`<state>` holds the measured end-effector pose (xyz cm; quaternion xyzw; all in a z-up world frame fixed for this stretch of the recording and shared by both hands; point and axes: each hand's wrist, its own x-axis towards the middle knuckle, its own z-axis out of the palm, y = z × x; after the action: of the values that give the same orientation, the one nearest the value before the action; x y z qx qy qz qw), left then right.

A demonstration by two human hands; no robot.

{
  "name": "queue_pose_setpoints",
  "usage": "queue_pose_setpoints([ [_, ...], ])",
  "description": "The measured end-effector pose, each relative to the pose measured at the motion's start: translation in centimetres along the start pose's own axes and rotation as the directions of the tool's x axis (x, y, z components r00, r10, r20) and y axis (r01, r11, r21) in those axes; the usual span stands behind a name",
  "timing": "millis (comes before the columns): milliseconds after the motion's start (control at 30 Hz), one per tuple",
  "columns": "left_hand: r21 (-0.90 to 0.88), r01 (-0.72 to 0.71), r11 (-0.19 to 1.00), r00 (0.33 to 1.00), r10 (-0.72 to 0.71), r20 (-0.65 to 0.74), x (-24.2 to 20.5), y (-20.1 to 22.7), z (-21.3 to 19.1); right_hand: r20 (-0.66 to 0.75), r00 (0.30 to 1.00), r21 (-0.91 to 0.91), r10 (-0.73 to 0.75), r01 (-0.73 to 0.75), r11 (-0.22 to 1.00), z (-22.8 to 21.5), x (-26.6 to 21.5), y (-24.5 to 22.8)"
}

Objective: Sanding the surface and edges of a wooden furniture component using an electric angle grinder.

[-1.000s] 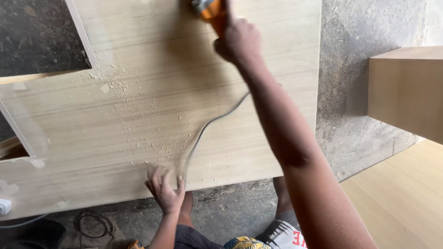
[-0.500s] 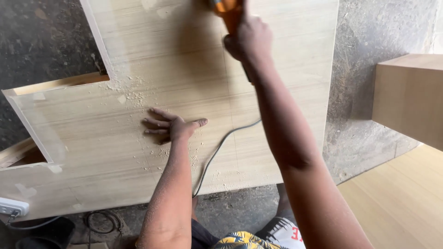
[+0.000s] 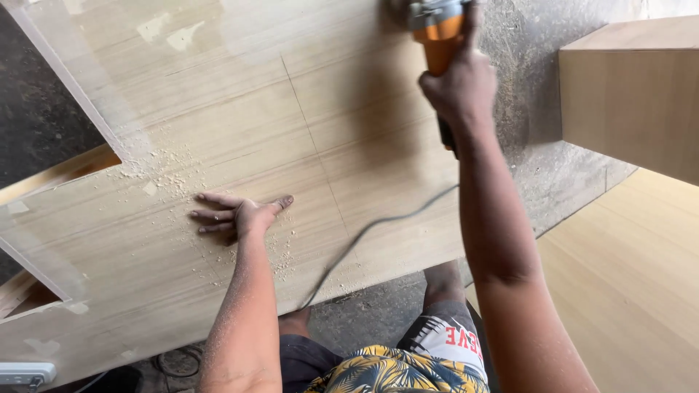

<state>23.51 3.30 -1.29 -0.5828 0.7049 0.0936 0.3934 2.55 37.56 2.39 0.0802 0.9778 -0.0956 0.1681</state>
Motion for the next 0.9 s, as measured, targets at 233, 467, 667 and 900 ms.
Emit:
queue_pose_setpoints([
  [233, -0.025, -0.018, 1.0, 0.998, 0.017, -0.052, 0.4, -0.1, 0.6, -0.025, 0.992, 0.102, 0.126, -0.123, 0.987, -1.3, -0.8, 3.5],
  [467, -0.037, -0.025, 0.999, 0.998, 0.027, 0.05, -0.5, 0.2, -0.7, 0.042, 0.997, 0.084, -0.064, 0.061, 0.995, 2.3, -3.9, -6.2],
  [667, -0.08, -0.008, 0.997, 0.999, 0.011, 0.041, -0.5, 0.4, 0.0, 0.085, 0.97, 0.033, -0.226, 0.224, 0.974, 4.8, -7.2, -14.0],
  [900, -0.099, -0.04, 0.994, 0.994, 0.05, 0.096, -1.3, 0.2, -1.0, 0.088, 0.993, 0.052, -0.081, 0.077, 0.996, 3.2, -8.4, -10.7],
])
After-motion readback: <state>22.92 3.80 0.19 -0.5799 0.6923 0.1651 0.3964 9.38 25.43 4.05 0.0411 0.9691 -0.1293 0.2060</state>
